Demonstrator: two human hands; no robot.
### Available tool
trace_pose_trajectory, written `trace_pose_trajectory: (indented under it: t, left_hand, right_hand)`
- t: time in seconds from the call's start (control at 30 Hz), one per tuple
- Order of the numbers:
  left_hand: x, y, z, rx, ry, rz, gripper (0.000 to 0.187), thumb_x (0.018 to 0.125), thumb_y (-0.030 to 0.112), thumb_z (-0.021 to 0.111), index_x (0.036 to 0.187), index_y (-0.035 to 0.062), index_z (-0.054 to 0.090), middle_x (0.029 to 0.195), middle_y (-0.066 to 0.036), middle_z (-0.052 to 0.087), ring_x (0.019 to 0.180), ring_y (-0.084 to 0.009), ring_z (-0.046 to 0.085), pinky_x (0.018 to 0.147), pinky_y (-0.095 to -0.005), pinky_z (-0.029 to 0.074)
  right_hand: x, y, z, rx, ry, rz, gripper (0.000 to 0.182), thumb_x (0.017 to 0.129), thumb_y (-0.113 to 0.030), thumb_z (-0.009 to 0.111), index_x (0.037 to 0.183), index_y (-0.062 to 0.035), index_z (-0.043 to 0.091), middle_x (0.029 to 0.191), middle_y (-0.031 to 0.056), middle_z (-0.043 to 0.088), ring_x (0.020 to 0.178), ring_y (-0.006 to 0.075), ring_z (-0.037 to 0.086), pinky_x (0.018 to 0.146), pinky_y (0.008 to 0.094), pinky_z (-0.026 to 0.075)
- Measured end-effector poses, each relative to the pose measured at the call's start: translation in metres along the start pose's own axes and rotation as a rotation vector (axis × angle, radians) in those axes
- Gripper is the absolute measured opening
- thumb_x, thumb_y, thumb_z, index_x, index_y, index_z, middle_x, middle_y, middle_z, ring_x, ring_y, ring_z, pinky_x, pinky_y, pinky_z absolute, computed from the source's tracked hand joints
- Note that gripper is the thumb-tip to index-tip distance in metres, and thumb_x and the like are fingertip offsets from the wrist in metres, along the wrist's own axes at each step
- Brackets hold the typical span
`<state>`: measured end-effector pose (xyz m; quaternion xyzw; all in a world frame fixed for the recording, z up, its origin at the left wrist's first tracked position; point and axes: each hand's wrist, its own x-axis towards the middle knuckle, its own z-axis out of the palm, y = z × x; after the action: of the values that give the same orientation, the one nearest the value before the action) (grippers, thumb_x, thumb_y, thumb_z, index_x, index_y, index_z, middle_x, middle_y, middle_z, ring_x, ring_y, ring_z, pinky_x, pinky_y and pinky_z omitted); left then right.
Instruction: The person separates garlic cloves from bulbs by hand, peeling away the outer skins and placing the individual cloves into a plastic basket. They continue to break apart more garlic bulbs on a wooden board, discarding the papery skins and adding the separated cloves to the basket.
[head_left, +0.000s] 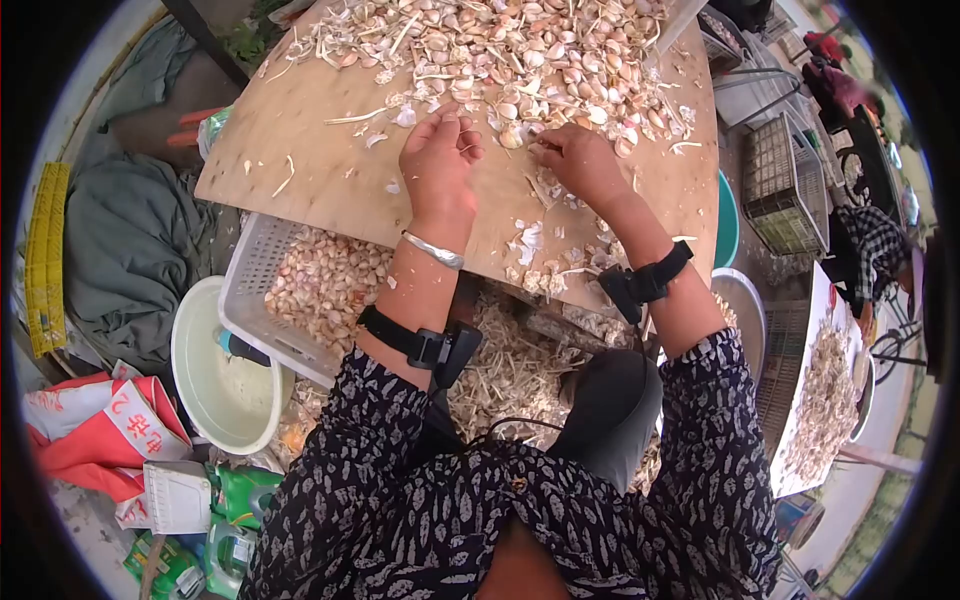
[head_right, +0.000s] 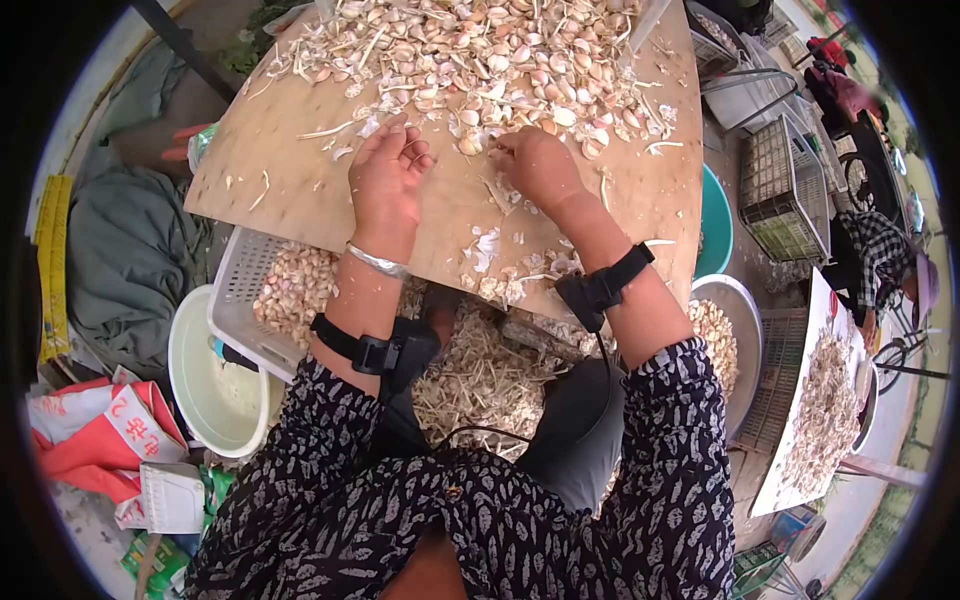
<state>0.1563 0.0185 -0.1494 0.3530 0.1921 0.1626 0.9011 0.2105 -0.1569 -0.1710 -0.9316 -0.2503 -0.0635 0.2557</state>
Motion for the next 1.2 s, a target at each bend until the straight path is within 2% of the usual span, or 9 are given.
trace_pose_trajectory:
  t: [0.17,0.27,0.3,0.43,0.57,0.7,0.77,1.03,1.2]
  left_hand:
    - [0.034,-0.011,-0.003,1.323,-0.165,0.501,0.026,0.081,0.023,0.066,0.094,0.0009,0.064,0.09,-0.013,0.062,0.079,-0.026,0.062,0.072,-0.0347,0.049]
    - [0.034,-0.03,-0.006,1.524,-0.249,0.665,0.028,0.078,0.027,0.069,0.094,0.0047,0.068,0.087,-0.014,0.063,0.081,-0.029,0.061,0.07,-0.0379,0.048]
    - [0.032,-0.032,-0.005,1.632,-0.289,0.688,0.026,0.077,0.027,0.07,0.093,0.0058,0.068,0.087,-0.013,0.063,0.082,-0.0301,0.061,0.071,-0.0392,0.048]
    - [0.025,-0.036,0.0,1.667,-0.292,0.695,0.023,0.076,0.025,0.07,0.091,0.0072,0.068,0.086,-0.013,0.062,0.085,-0.0307,0.06,0.072,-0.0405,0.047]
    - [0.025,-0.045,-0.002,1.616,-0.323,0.805,0.021,0.077,0.02,0.07,0.094,0.0086,0.067,0.086,-0.012,0.063,0.079,-0.0273,0.062,0.069,-0.0384,0.048]
    - [0.023,-0.046,0.004,1.311,-0.267,0.739,0.024,0.08,0.013,0.066,0.103,0.0059,0.065,0.076,-0.007,0.063,0.063,-0.0154,0.06,0.06,-0.0267,0.048]
    - [0.02,-0.043,0.009,0.999,-0.312,0.388,0.027,0.082,0.015,0.067,0.106,0.0034,0.064,0.076,-0.002,0.062,0.065,-0.0095,0.058,0.059,-0.0234,0.046]
    - [-0.034,-0.013,0.029,0.578,-0.429,0.178,0.026,0.089,0.013,0.059,0.111,-0.002,0.059,0.079,-0.003,0.062,0.063,-0.0048,0.051,0.057,-0.0174,0.042]
    - [-0.071,-0.003,0.028,0.596,-0.497,0.185,0.027,0.089,0.009,0.06,0.113,-0.0027,0.058,0.079,-0.001,0.06,0.063,-0.002,0.048,0.057,-0.0157,0.039]
  right_hand:
    - [0.004,-0.002,0.015,-0.055,0.083,-0.033,0.021,0.082,-0.019,0.059,0.1,-0.0099,0.066,0.087,0.0153,0.065,0.076,0.0339,0.061,0.07,0.0402,0.049]
    - [-0.009,-0.007,-0.005,0.059,0.074,0.137,0.021,0.082,-0.016,0.063,0.101,-0.0066,0.065,0.087,0.0115,0.066,0.072,0.0262,0.064,0.065,0.0351,0.05]
    - [-0.018,-0.016,-0.017,0.463,0.059,0.263,0.021,0.081,-0.013,0.065,0.1,-0.0041,0.064,0.085,0.0087,0.066,0.071,0.0207,0.063,0.063,0.0311,0.05]
    - [-0.065,-0.083,-0.074,1.325,0.064,0.223,0.019,0.08,-0.001,0.067,0.097,0.0027,0.061,0.083,0.0046,0.063,0.07,0.0087,0.059,0.06,0.0221,0.047]
    - [-0.096,-0.145,-0.12,1.842,-0.341,-0.634,0.017,0.078,-0.002,0.071,0.091,0.006,0.064,0.085,0.0188,0.063,0.067,0.0217,0.062,0.057,0.0277,0.049]
    - [-0.117,-0.174,-0.129,1.863,-0.42,-0.91,0.007,0.085,0.005,0.058,0.085,0.0099,0.063,0.09,0.0287,0.061,0.069,0.0273,0.065,0.059,0.0312,0.056]
    - [-0.152,-0.203,-0.117,2.254,0.194,-0.691,0.014,0.085,0.0,0.061,0.078,0.0113,0.064,0.073,0.0274,0.061,0.051,0.0241,0.059,0.04,0.0266,0.047]
    - [-0.1,-0.128,-0.139,1.924,-0.511,-1.161,0.006,0.086,0.004,0.058,0.083,0.0082,0.061,0.083,0.0241,0.061,0.067,0.0271,0.064,0.058,0.0312,0.056]
    - [-0.093,-0.058,-0.112,1.819,0.09,-0.167,0.022,0.085,-0.014,0.055,0.102,-0.0002,0.055,0.094,0.0114,0.056,0.084,0.0207,0.059,0.063,0.0314,0.05]
